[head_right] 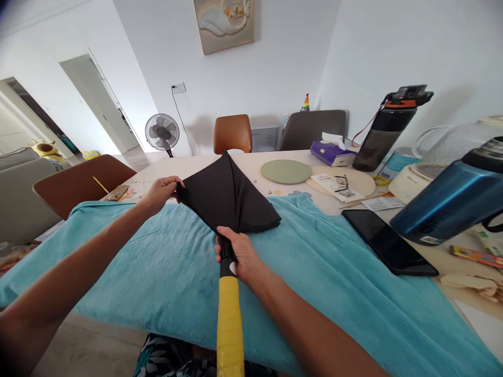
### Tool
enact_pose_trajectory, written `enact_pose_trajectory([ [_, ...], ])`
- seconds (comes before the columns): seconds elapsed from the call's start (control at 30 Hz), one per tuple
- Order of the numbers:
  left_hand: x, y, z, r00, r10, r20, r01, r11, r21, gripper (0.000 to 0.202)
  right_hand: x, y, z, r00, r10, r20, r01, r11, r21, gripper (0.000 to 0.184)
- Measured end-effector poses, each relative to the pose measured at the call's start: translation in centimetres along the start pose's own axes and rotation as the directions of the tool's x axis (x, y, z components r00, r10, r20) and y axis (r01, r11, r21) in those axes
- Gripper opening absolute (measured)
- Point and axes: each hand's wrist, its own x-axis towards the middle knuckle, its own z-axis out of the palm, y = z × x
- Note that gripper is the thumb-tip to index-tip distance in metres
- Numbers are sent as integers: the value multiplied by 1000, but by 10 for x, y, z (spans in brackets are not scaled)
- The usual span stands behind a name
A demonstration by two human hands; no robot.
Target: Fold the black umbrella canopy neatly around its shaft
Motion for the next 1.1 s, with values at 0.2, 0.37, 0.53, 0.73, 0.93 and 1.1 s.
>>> enact_pose_trajectory([
  [0.2, 4, -31, 25, 951, -109, 290, -29, 900, 435, 21, -15, -16, 4, 996, 78, 53, -78, 997, -9, 24],
  [0.37, 10, -33, 40, 847, -175, 503, -216, 750, 625, 25, -19, -23, 3, 996, 70, 57, -69, 998, -6, 21],
  [0.53, 12, -29, 37, 818, -196, 541, -349, 578, 737, 27, -20, -27, 4, 997, 66, 25, -66, 998, -10, 21],
  [0.73, 3, -34, 48, 823, -207, 528, -339, 568, 750, 30, -18, -21, 6, 1000, 20, 6, -19, 998, -63, 22],
  [0.93, 16, -31, 49, 971, -76, 228, -113, 694, 711, 25, -8, -11, 0, 996, -80, 29, 84, 969, -234, 24],
  [1.1, 42, -23, 70, 963, -246, -109, 268, 893, 362, 45, -5, -5, 0, 987, -148, -58, 105, 882, -460, 26],
])
